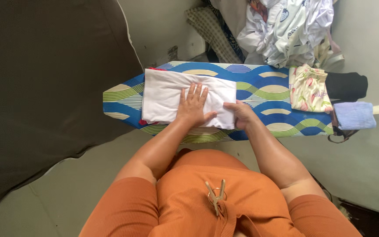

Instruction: The person folds several items of clothing on an ironing board, including a light blue towel, black pants, a brown top, patterned shorts, and a white and red t-shirt. Each item is smoothed, folded, and placed in a neat stack on the board.

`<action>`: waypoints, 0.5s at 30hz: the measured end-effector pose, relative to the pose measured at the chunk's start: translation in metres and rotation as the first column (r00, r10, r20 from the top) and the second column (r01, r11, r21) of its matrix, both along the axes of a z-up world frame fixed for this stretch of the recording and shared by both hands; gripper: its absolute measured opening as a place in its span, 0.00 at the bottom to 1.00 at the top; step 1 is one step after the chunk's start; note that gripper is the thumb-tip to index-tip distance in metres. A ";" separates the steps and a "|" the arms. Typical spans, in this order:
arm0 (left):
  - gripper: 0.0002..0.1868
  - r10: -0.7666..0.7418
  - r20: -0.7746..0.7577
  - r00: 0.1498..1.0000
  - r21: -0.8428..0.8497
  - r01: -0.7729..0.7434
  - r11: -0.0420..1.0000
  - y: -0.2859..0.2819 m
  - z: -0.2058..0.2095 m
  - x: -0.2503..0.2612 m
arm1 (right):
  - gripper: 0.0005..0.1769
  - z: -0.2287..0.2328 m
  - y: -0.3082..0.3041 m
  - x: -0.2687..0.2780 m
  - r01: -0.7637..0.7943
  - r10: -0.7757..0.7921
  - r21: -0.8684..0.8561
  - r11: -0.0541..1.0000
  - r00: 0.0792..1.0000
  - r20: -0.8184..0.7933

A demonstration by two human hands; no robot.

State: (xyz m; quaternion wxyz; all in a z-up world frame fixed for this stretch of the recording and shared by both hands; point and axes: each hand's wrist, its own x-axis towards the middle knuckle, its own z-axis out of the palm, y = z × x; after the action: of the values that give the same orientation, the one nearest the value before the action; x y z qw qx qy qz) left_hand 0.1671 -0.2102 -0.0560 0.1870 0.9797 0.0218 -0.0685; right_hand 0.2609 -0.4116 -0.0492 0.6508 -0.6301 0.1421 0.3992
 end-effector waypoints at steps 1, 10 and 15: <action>0.55 0.004 0.020 1.000 -0.029 -0.004 1.000 0.002 0.000 0.000 | 0.35 0.007 0.000 -0.001 0.009 -0.003 0.113 0.994 0.999 -0.047; 0.49 0.432 -0.128 0.893 -0.985 -0.066 -0.157 0.020 0.016 -0.024 | 0.41 0.091 0.000 -0.005 -0.085 0.042 0.121 0.989 0.946 0.321; 0.49 0.266 -0.524 0.809 -0.810 -0.377 -0.449 0.085 0.023 -0.032 | 0.45 0.088 0.075 -0.025 -0.235 0.190 0.012 0.972 0.817 0.545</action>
State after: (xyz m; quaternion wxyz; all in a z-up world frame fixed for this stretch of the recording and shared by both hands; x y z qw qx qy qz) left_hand 0.1353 -0.1251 -0.0326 0.8959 0.3557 0.2643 -0.0300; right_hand 0.2357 -0.3366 0.0384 0.6400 -0.7024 -0.1339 0.2812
